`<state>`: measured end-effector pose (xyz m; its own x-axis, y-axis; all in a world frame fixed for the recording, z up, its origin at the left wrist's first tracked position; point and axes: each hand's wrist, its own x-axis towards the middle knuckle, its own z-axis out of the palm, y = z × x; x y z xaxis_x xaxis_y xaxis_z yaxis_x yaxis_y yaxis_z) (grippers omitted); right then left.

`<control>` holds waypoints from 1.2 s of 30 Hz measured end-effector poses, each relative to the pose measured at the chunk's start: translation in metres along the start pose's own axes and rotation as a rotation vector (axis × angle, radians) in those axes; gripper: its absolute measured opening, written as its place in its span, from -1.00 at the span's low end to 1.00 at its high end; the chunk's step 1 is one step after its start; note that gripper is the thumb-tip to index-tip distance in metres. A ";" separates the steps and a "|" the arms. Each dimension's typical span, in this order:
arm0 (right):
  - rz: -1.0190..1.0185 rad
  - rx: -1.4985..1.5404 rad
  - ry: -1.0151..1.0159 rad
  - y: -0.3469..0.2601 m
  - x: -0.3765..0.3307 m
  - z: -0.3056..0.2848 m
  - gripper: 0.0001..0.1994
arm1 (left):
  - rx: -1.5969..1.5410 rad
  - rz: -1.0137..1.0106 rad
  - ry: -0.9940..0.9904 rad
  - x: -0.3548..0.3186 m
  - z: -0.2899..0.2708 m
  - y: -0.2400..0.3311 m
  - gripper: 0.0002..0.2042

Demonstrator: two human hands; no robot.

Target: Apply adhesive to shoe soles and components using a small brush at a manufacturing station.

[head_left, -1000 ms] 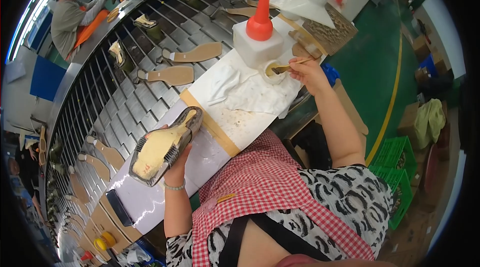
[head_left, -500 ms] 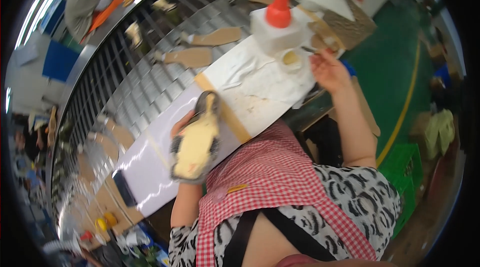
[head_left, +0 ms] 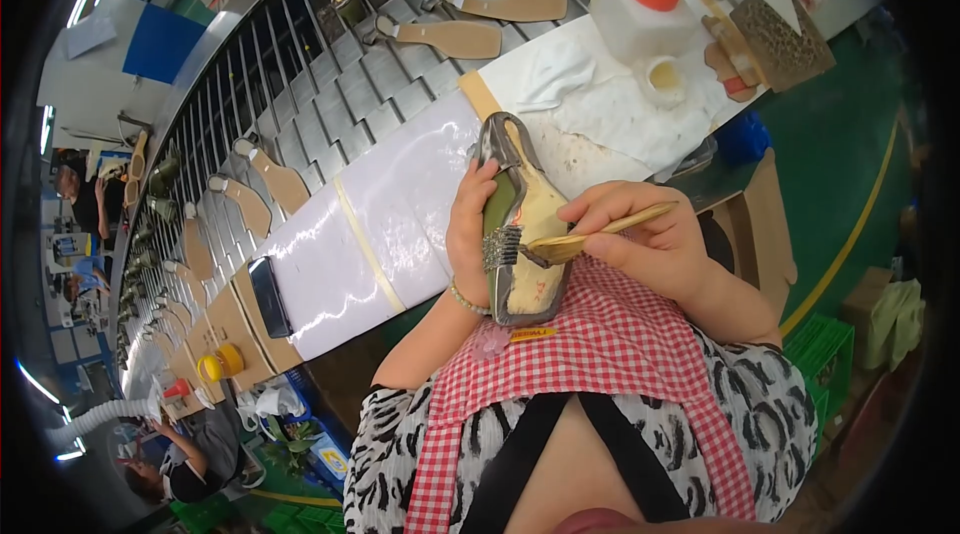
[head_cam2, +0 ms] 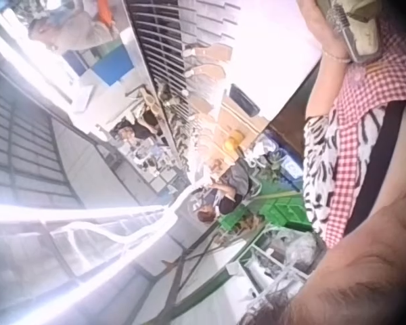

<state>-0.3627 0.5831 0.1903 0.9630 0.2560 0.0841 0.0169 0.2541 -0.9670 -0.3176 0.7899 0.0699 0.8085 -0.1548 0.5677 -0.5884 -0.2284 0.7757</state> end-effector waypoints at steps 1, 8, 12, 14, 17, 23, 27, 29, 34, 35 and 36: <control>0.002 -0.006 -0.008 0.001 0.001 0.002 -0.90 | 0.000 -0.004 -0.003 0.000 -0.001 0.001 -0.50; -0.007 -0.087 -0.007 0.008 0.007 0.009 -0.90 | 0.033 0.040 0.006 0.000 -0.002 0.002 -0.50; -0.157 -0.272 0.066 0.006 0.007 0.011 -0.90 | 0.055 0.046 -0.001 0.003 -0.005 0.005 -0.51; -0.192 -0.323 -0.024 0.003 0.005 0.013 -0.90 | 0.070 0.048 -0.012 0.001 -0.007 0.000 -0.51; -0.137 -0.221 -0.114 0.006 0.002 0.017 -0.90 | 0.076 0.037 -0.015 -0.001 -0.006 0.001 -0.53; -0.159 -0.308 0.041 0.003 0.006 0.016 -0.90 | 0.039 0.029 0.006 0.000 -0.006 0.005 -0.53; -0.215 -0.369 -0.036 -0.002 0.008 0.019 -0.90 | -0.005 -0.014 -0.026 -0.002 -0.011 -0.002 -0.53; -0.261 -0.413 -0.129 -0.001 0.009 0.021 -0.90 | -0.035 -0.056 -0.022 -0.003 -0.013 0.000 -0.54; -0.100 -0.038 -0.054 -0.018 0.012 0.018 -0.86 | -0.326 -0.358 -0.001 0.022 -0.032 0.008 -0.56; -0.048 0.109 0.057 -0.022 0.011 0.017 -0.84 | 0.070 -0.035 -0.274 0.037 -0.050 0.011 -0.56; -0.058 0.107 0.049 -0.022 0.012 0.013 -0.84 | 0.474 0.291 -0.533 0.046 -0.060 0.013 -0.55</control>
<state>-0.3547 0.5930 0.2160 0.9732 0.1927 0.1252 0.0470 0.3663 -0.9293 -0.2887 0.8376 0.1228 0.5879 -0.6866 0.4278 -0.8082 -0.4765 0.3460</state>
